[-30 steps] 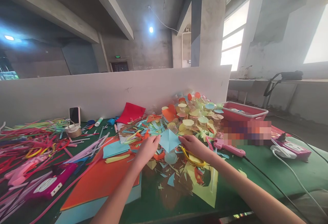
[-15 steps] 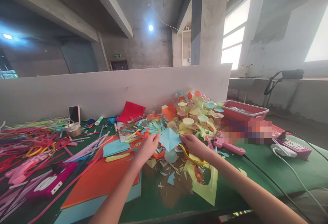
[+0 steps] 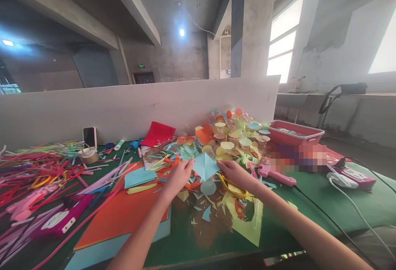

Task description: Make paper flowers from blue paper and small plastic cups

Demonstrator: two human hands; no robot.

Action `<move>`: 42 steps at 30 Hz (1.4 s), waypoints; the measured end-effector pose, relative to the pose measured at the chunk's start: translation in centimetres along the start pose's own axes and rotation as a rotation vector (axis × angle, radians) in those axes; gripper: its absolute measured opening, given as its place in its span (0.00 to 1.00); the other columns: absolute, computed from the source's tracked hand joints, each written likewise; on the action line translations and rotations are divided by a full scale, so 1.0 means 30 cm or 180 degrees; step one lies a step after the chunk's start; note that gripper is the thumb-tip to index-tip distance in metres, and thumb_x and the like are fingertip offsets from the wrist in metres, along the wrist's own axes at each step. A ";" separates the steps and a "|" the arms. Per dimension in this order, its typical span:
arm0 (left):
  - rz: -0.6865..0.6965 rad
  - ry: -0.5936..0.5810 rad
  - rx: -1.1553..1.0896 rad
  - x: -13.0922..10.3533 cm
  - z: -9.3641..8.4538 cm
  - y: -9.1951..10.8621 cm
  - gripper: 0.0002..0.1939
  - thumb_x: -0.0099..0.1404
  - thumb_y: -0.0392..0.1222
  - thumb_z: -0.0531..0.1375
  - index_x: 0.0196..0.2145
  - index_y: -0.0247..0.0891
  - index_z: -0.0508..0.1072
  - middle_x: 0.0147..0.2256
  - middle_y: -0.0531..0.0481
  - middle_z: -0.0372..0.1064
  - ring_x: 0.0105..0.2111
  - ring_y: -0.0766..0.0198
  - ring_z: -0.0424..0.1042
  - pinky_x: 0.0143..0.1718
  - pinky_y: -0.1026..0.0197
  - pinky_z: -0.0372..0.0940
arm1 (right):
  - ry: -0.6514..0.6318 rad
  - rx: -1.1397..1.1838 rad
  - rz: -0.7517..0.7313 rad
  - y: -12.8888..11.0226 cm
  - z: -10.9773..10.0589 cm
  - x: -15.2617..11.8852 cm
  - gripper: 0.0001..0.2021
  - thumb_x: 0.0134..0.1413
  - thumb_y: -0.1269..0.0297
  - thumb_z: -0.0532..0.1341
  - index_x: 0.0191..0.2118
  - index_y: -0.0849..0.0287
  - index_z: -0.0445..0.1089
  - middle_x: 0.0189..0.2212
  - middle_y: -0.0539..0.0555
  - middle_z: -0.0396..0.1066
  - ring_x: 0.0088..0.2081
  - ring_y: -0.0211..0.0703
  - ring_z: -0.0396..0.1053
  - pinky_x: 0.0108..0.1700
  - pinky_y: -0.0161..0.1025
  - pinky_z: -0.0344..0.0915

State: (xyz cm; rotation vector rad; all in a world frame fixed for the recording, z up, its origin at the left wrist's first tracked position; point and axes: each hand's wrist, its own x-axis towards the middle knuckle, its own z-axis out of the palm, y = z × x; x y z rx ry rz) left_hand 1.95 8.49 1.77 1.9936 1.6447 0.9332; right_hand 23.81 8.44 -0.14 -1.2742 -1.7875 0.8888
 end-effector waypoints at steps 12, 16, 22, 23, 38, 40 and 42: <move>0.0035 -0.0115 -0.0097 -0.013 0.006 0.001 0.21 0.66 0.57 0.46 0.23 0.42 0.44 0.21 0.58 0.39 0.23 0.66 0.43 0.25 0.61 0.41 | -0.0016 -0.0156 -0.0035 0.040 -0.022 0.012 0.21 0.54 0.44 0.53 0.22 0.55 0.53 0.19 0.43 0.50 0.24 0.35 0.45 0.26 0.36 0.47; 0.0022 -0.0123 -0.0141 -0.016 0.002 0.005 0.21 0.65 0.57 0.46 0.23 0.43 0.44 0.21 0.58 0.38 0.22 0.66 0.43 0.25 0.61 0.42 | -0.0033 -0.0163 -0.0053 0.033 -0.023 0.010 0.21 0.55 0.44 0.52 0.22 0.55 0.52 0.19 0.43 0.51 0.24 0.36 0.46 0.26 0.36 0.48; 0.0028 -0.0096 -0.0198 -0.025 -0.003 0.012 0.22 0.65 0.58 0.47 0.22 0.43 0.45 0.20 0.58 0.40 0.22 0.66 0.44 0.24 0.61 0.43 | -0.0033 -0.0180 -0.0060 0.017 -0.024 0.004 0.21 0.57 0.44 0.49 0.22 0.56 0.55 0.19 0.44 0.55 0.23 0.36 0.49 0.26 0.36 0.50; 0.0025 -0.0098 -0.0205 -0.027 -0.003 0.011 0.22 0.65 0.58 0.47 0.22 0.43 0.45 0.20 0.58 0.40 0.21 0.66 0.44 0.24 0.61 0.43 | -0.0027 -0.0189 -0.0069 0.016 -0.025 0.003 0.22 0.58 0.45 0.48 0.22 0.56 0.55 0.19 0.44 0.55 0.22 0.35 0.49 0.25 0.36 0.50; 0.0013 -0.0212 -0.0215 -0.039 -0.008 0.022 0.22 0.64 0.60 0.46 0.23 0.42 0.46 0.22 0.58 0.40 0.23 0.66 0.43 0.24 0.61 0.42 | 0.0726 -0.1382 -0.1812 -0.082 0.000 -0.077 0.15 0.66 0.59 0.50 0.50 0.58 0.67 0.51 0.62 0.70 0.54 0.53 0.65 0.57 0.53 0.61; 0.0041 -0.0227 -0.0231 -0.037 -0.008 0.019 0.22 0.64 0.61 0.46 0.23 0.42 0.48 0.22 0.58 0.42 0.23 0.66 0.45 0.25 0.62 0.44 | 0.0487 -0.1886 -0.2508 -0.102 0.022 -0.100 0.19 0.68 0.60 0.48 0.59 0.60 0.62 0.59 0.62 0.65 0.61 0.53 0.60 0.62 0.53 0.57; 0.0066 -0.0228 -0.0245 -0.035 -0.007 0.017 0.22 0.63 0.62 0.46 0.23 0.42 0.51 0.22 0.58 0.44 0.23 0.65 0.47 0.25 0.62 0.46 | 0.0284 -0.2254 -0.2767 -0.105 0.046 -0.114 0.23 0.69 0.57 0.49 0.64 0.63 0.58 0.63 0.63 0.60 0.64 0.53 0.56 0.65 0.53 0.55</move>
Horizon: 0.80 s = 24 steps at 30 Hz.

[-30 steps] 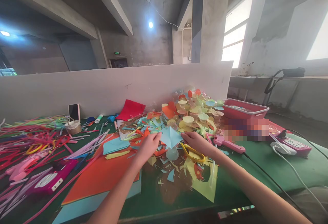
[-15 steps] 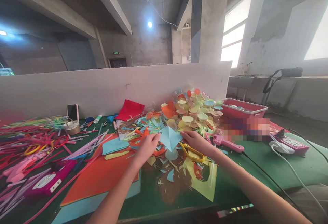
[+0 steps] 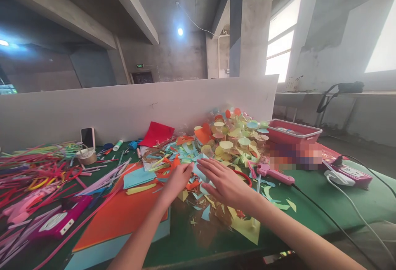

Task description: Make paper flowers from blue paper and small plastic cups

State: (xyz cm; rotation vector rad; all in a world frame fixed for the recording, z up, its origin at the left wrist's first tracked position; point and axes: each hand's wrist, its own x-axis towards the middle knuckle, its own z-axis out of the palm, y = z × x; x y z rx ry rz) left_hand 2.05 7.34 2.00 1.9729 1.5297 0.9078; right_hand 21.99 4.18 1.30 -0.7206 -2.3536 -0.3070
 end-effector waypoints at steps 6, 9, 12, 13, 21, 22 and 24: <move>0.0021 0.0091 0.0003 -0.002 0.002 0.002 0.22 0.63 0.61 0.47 0.22 0.42 0.51 0.21 0.58 0.45 0.23 0.65 0.48 0.24 0.62 0.47 | -0.0323 -0.0018 0.0152 -0.002 0.037 -0.017 0.31 0.66 0.49 0.52 0.65 0.68 0.57 0.63 0.65 0.59 0.63 0.55 0.58 0.64 0.52 0.59; 0.0038 0.0124 0.0013 -0.006 0.002 0.004 0.22 0.63 0.60 0.48 0.22 0.42 0.51 0.21 0.58 0.45 0.22 0.65 0.48 0.24 0.62 0.46 | -0.0374 -0.0013 0.0191 -0.001 0.037 -0.018 0.31 0.66 0.49 0.52 0.64 0.69 0.57 0.63 0.65 0.59 0.63 0.56 0.58 0.63 0.53 0.59; 0.0054 0.0116 0.0029 -0.007 0.002 0.001 0.22 0.63 0.60 0.48 0.22 0.42 0.51 0.21 0.58 0.45 0.23 0.66 0.48 0.24 0.62 0.46 | -0.0427 -0.0056 0.0201 -0.006 0.038 -0.017 0.32 0.66 0.48 0.50 0.65 0.70 0.57 0.63 0.65 0.58 0.64 0.56 0.56 0.64 0.54 0.58; 0.0058 0.0102 0.0037 -0.007 0.002 -0.001 0.22 0.63 0.60 0.47 0.22 0.42 0.51 0.21 0.58 0.45 0.23 0.66 0.48 0.24 0.62 0.46 | -0.0440 -0.0069 0.0203 -0.007 0.039 -0.018 0.33 0.66 0.47 0.50 0.65 0.70 0.56 0.64 0.65 0.58 0.64 0.56 0.56 0.64 0.54 0.57; 0.0078 0.0014 0.0086 -0.002 0.004 -0.015 0.21 0.63 0.61 0.47 0.22 0.42 0.52 0.21 0.59 0.45 0.23 0.66 0.48 0.25 0.62 0.46 | -0.0381 -0.0055 0.0257 -0.008 0.039 -0.017 0.32 0.66 0.47 0.50 0.65 0.69 0.57 0.64 0.64 0.58 0.65 0.56 0.55 0.64 0.54 0.57; 0.0082 0.0007 0.0084 -0.002 0.004 -0.014 0.22 0.63 0.61 0.47 0.22 0.42 0.53 0.21 0.59 0.46 0.23 0.66 0.49 0.25 0.62 0.47 | -0.0348 -0.0052 0.0266 -0.008 0.038 -0.016 0.32 0.66 0.48 0.51 0.65 0.68 0.57 0.64 0.64 0.57 0.65 0.56 0.54 0.65 0.54 0.57; 0.0085 -0.0002 0.0081 -0.003 0.003 -0.012 0.22 0.63 0.61 0.46 0.22 0.42 0.53 0.21 0.59 0.47 0.23 0.66 0.49 0.25 0.62 0.47 | -0.0299 -0.0050 0.0288 -0.006 0.037 -0.014 0.31 0.66 0.48 0.51 0.65 0.67 0.57 0.64 0.64 0.57 0.65 0.55 0.53 0.65 0.54 0.57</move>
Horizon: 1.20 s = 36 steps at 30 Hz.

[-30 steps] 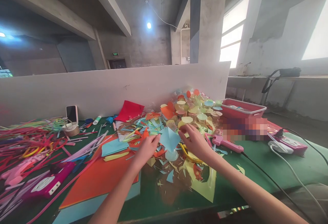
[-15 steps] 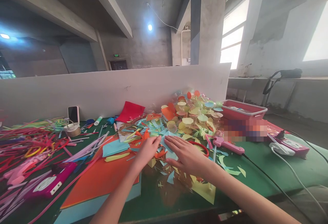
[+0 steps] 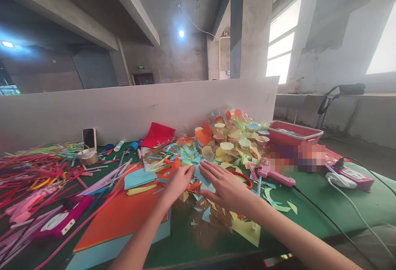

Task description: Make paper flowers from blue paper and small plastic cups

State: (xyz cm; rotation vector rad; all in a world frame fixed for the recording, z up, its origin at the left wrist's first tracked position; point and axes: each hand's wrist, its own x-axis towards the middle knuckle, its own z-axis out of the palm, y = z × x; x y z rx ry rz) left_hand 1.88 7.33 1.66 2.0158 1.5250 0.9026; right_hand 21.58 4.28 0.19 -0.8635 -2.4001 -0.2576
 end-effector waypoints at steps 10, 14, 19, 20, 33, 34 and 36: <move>-0.0187 0.0020 0.0052 -0.003 0.001 0.008 0.22 0.65 0.59 0.44 0.22 0.42 0.58 0.20 0.56 0.54 0.23 0.63 0.57 0.27 0.61 0.52 | -0.0010 -0.0003 0.0012 0.003 -0.003 0.005 0.31 0.66 0.49 0.50 0.65 0.69 0.57 0.64 0.64 0.57 0.65 0.54 0.54 0.65 0.52 0.56; -0.0235 0.0104 0.0062 -0.001 0.000 0.005 0.19 0.67 0.56 0.44 0.27 0.42 0.61 0.22 0.55 0.58 0.26 0.62 0.61 0.30 0.61 0.55 | -0.0104 0.0042 0.0032 0.004 -0.003 0.008 0.31 0.66 0.47 0.50 0.64 0.67 0.59 0.63 0.64 0.60 0.64 0.55 0.58 0.64 0.53 0.57; -0.0291 0.0243 0.0083 0.001 0.001 -0.003 0.17 0.68 0.55 0.44 0.29 0.43 0.59 0.22 0.57 0.56 0.25 0.62 0.61 0.30 0.61 0.56 | -0.0038 -0.0001 0.0020 0.005 0.004 0.007 0.31 0.66 0.49 0.51 0.65 0.68 0.57 0.64 0.64 0.57 0.65 0.54 0.54 0.65 0.52 0.56; -0.0290 0.0252 0.0085 0.001 0.002 -0.004 0.17 0.68 0.55 0.44 0.28 0.43 0.59 0.22 0.57 0.56 0.25 0.62 0.61 0.30 0.61 0.56 | -0.0045 -0.0005 0.0019 0.004 0.005 0.007 0.31 0.66 0.49 0.52 0.65 0.68 0.57 0.64 0.64 0.57 0.65 0.55 0.54 0.65 0.53 0.56; -0.0245 0.0216 0.0088 -0.003 0.002 -0.004 0.17 0.69 0.55 0.44 0.28 0.43 0.59 0.22 0.57 0.54 0.24 0.63 0.60 0.28 0.62 0.54 | -0.0088 -0.0110 0.0045 0.001 -0.004 0.009 0.32 0.66 0.49 0.51 0.64 0.70 0.57 0.64 0.64 0.57 0.65 0.55 0.55 0.64 0.52 0.58; -0.0240 0.0206 0.0083 -0.003 0.002 -0.004 0.18 0.69 0.55 0.44 0.28 0.43 0.59 0.22 0.57 0.54 0.24 0.63 0.59 0.28 0.62 0.54 | -0.0043 -0.0137 0.0053 0.002 -0.004 0.010 0.33 0.66 0.49 0.51 0.65 0.71 0.55 0.65 0.65 0.54 0.66 0.55 0.52 0.65 0.53 0.57; -0.0242 0.0193 0.0076 -0.002 0.002 -0.006 0.18 0.69 0.56 0.43 0.28 0.43 0.59 0.22 0.57 0.55 0.24 0.63 0.59 0.28 0.62 0.54 | 0.0024 -0.0198 0.0081 0.001 -0.005 0.010 0.34 0.65 0.49 0.52 0.66 0.73 0.52 0.66 0.65 0.50 0.67 0.56 0.48 0.66 0.54 0.55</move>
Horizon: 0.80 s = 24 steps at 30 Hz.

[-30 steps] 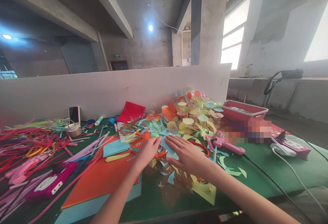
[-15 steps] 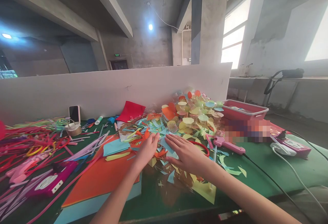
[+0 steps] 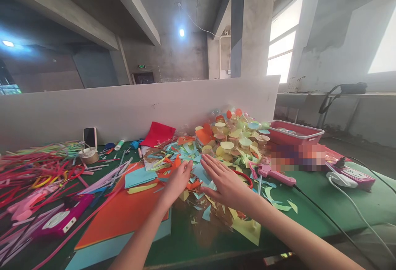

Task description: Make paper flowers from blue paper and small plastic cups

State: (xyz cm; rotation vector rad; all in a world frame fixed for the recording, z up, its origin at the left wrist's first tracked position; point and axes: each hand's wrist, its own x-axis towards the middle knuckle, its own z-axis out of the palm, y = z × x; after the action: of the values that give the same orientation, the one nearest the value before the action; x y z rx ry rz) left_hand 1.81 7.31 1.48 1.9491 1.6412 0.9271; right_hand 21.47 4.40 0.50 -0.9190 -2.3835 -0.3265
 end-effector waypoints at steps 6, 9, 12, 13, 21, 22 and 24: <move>-0.0054 0.0028 0.0017 0.001 0.002 0.001 0.17 0.69 0.54 0.44 0.28 0.43 0.60 0.23 0.57 0.57 0.25 0.63 0.61 0.29 0.62 0.55 | -0.0136 0.0073 0.0005 -0.006 0.000 -0.003 0.32 0.66 0.48 0.51 0.65 0.70 0.57 0.64 0.64 0.57 0.64 0.54 0.56 0.64 0.52 0.59; -0.0049 0.0014 0.0011 -0.001 0.002 0.004 0.17 0.69 0.55 0.44 0.28 0.43 0.60 0.23 0.56 0.57 0.25 0.63 0.61 0.29 0.62 0.55 | -0.0014 -0.0077 -0.0002 -0.006 0.002 -0.003 0.34 0.66 0.50 0.53 0.65 0.74 0.54 0.66 0.66 0.51 0.66 0.56 0.51 0.64 0.53 0.58; -0.0070 0.0008 0.0022 -0.002 0.002 0.005 0.17 0.69 0.54 0.43 0.28 0.43 0.59 0.22 0.57 0.56 0.24 0.63 0.61 0.28 0.62 0.54 | 0.0025 -0.0151 -0.0075 -0.003 0.011 -0.003 0.31 0.66 0.52 0.53 0.64 0.74 0.57 0.64 0.67 0.55 0.65 0.57 0.54 0.64 0.54 0.59; -0.0076 0.0010 0.0027 -0.003 0.002 0.006 0.17 0.69 0.54 0.44 0.28 0.43 0.58 0.22 0.57 0.56 0.24 0.63 0.61 0.28 0.62 0.54 | 0.0010 -0.0141 -0.0096 -0.002 0.014 -0.003 0.30 0.66 0.52 0.53 0.63 0.73 0.59 0.63 0.67 0.58 0.64 0.57 0.56 0.63 0.53 0.60; -0.0049 0.0012 0.0018 -0.006 0.005 0.010 0.17 0.70 0.52 0.43 0.30 0.43 0.62 0.24 0.55 0.61 0.26 0.62 0.65 0.30 0.62 0.57 | 0.0142 -0.0234 -0.0048 -0.003 0.010 -0.006 0.28 0.67 0.54 0.52 0.64 0.71 0.57 0.65 0.67 0.54 0.66 0.56 0.52 0.64 0.53 0.59; -0.0044 0.0020 0.0016 -0.005 0.006 0.010 0.17 0.70 0.53 0.42 0.30 0.43 0.62 0.24 0.54 0.61 0.26 0.61 0.65 0.30 0.62 0.57 | 0.0180 -0.0280 -0.0041 -0.004 0.010 -0.006 0.29 0.67 0.54 0.52 0.64 0.72 0.56 0.65 0.67 0.52 0.66 0.57 0.50 0.64 0.54 0.58; -0.0027 0.0037 0.0015 -0.003 0.008 0.008 0.17 0.70 0.52 0.43 0.30 0.43 0.62 0.25 0.54 0.62 0.27 0.61 0.65 0.31 0.61 0.58 | 0.0186 -0.0289 -0.0053 -0.002 0.014 -0.006 0.29 0.67 0.54 0.53 0.64 0.72 0.56 0.65 0.67 0.53 0.66 0.57 0.50 0.64 0.54 0.59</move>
State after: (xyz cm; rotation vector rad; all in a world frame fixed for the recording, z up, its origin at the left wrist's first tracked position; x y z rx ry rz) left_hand 2.14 7.19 1.46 1.9419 1.6583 0.9339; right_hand 21.38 4.42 0.05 -0.9181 -2.3403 -0.4652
